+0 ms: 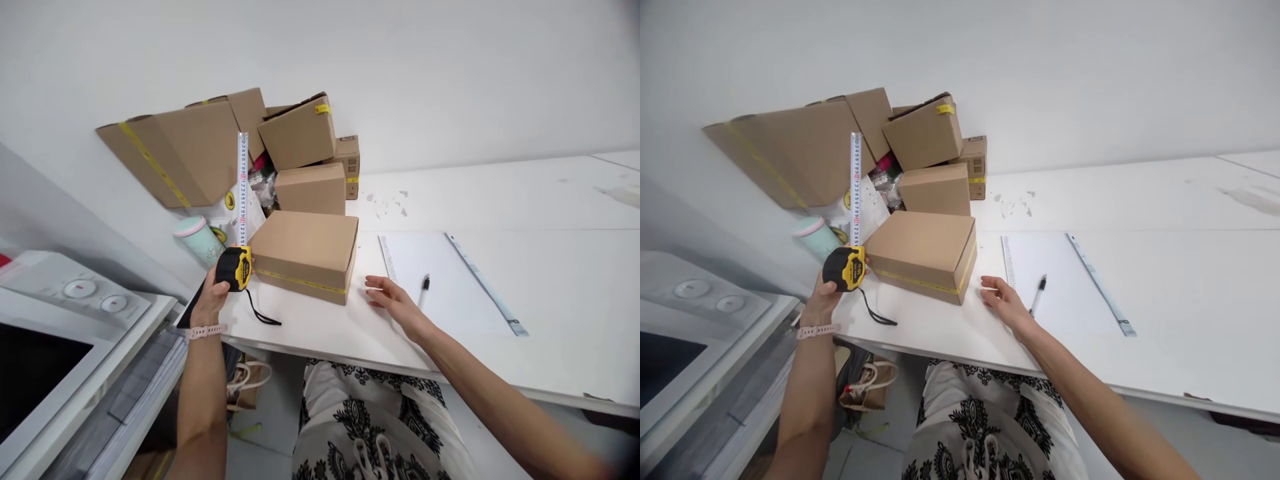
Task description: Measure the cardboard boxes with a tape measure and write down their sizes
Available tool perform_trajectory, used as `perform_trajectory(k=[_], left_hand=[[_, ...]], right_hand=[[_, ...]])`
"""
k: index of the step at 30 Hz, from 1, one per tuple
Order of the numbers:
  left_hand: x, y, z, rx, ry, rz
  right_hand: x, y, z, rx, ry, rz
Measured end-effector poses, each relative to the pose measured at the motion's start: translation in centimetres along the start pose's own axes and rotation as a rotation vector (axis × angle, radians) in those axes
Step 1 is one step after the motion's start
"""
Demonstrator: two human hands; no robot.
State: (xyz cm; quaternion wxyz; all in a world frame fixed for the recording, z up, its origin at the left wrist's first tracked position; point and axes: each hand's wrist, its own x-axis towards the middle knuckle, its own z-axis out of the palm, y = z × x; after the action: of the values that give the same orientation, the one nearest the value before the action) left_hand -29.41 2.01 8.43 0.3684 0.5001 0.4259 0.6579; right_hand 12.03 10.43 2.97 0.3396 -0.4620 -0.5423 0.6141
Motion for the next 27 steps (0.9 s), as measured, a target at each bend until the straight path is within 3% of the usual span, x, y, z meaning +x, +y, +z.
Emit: perform_trajectory(k=[4,7,13,17,23,27], left_hand=[[1.5,-1.4,1.6,-0.085,0.006,0.015],[1.4,-1.0,3.6,-0.154,0.021,0.029],[-0.1,3.2,7.9,-0.202,0.005,0.13],[0.3,6.2,11.2,-0.198,-0.006,0.219],[2.0,9.0,15.6,-0.169,0.047,0.185],[0.1,9.5,18.4,-0.154,0.143,0.192]], right_hand=[[0.6,-0.3,1.9,0.01,-0.046,-0.073],[0.7,-1.4,2.4,-0.018,-0.037,-0.143],[-1.7,-5.6,0.4,-0.116,0.162,-0.307],[-2.1,-8.5,-1.9,-0.07,0.299,-0.294],[3.3,-11.2,-4.3,-0.01,0.356,-0.229],[8.1,-12.2,-3.8,0.008,0.284,-0.189]])
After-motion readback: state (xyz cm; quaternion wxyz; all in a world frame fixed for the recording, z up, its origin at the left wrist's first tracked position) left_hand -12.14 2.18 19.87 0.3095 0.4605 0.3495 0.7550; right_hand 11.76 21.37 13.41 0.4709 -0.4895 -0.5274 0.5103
